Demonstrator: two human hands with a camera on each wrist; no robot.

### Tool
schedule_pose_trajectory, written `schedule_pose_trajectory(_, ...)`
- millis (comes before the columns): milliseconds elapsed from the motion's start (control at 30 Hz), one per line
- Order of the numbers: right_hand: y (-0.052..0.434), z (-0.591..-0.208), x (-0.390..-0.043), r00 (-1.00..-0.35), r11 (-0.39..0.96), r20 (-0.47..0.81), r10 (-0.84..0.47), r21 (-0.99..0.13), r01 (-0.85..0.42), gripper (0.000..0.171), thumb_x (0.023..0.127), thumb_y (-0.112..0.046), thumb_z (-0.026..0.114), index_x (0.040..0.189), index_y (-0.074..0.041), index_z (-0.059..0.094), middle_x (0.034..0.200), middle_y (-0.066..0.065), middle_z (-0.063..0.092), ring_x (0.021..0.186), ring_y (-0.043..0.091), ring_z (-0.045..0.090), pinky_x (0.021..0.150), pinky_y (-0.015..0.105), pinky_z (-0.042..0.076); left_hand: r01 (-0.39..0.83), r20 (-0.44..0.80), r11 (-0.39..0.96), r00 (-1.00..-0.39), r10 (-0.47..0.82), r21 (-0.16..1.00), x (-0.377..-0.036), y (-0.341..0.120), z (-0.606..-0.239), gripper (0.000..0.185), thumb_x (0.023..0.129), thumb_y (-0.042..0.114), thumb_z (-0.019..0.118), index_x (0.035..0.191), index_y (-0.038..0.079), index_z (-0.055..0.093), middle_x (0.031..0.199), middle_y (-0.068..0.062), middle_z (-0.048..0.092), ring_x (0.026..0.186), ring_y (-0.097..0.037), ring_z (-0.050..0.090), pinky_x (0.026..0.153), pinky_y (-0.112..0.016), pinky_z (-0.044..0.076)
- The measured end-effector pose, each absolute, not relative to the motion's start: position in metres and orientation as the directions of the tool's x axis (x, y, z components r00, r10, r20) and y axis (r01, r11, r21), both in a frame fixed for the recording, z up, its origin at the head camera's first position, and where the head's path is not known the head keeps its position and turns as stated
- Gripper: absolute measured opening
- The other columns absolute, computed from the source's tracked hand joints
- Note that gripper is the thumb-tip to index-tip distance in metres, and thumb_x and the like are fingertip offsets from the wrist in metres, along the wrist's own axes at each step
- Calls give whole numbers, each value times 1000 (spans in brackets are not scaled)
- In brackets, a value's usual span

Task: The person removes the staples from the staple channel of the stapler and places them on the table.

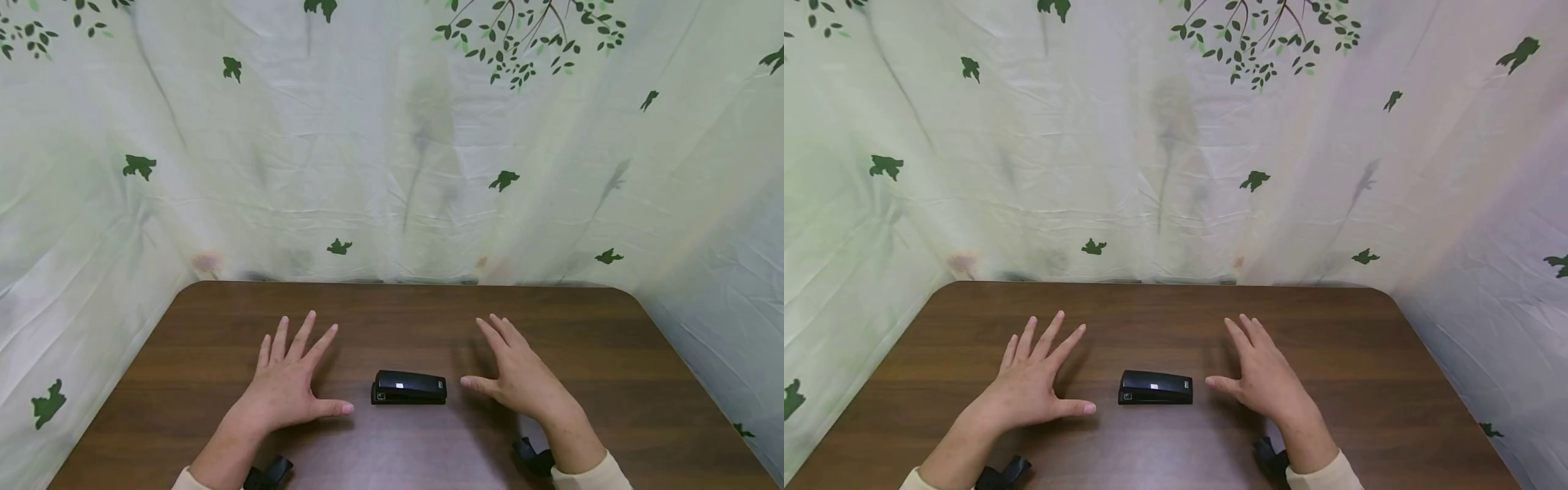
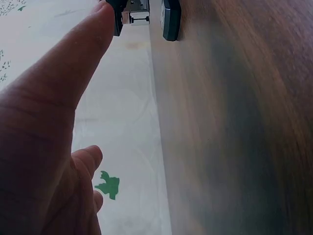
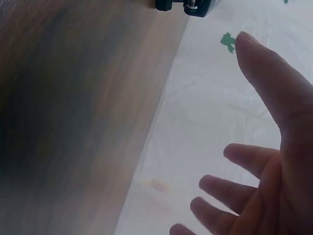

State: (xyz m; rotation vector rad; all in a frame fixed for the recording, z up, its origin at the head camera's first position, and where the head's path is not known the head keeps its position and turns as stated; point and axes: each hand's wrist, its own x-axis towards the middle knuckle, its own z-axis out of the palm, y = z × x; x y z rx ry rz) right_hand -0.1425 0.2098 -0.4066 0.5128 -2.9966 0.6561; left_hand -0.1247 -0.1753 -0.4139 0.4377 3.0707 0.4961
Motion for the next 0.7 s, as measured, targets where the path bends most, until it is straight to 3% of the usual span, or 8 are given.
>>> schedule_pose_trajectory(267,200,-406,-143,-939,843,123,-322,-413,-344,91,84,-47,82,157,-14,38,160,18,40,144,40,44,108,59,44,290,46,902,-956,291,319,-124,-173,-416,121,64,85,73,163,33,25,174,-11,5,155,-53,-1,117,-74,7)
schedule_pose_trajectory(500,190,-406,-141,-897,807,265,-353,-398,-436,70,83,-35,85,144,-15,55,142,10,59,125,31,63,99,50,53,328,74,881,-944,322,342,-124,-170,-420,119,66,83,73,163,35,24,173,-11,7,156,-51,5,118,-73,11)
schedule_pose_trajectory(700,182,-406,-139,-863,786,336,-377,-377,-490,58,83,-30,86,134,-14,64,127,2,68,115,22,69,94,43,56,360,114,861,-933,342,360,-127,-166,-424,115,69,81,74,163,37,22,171,-12,17,155,-47,16,118,-70,19)
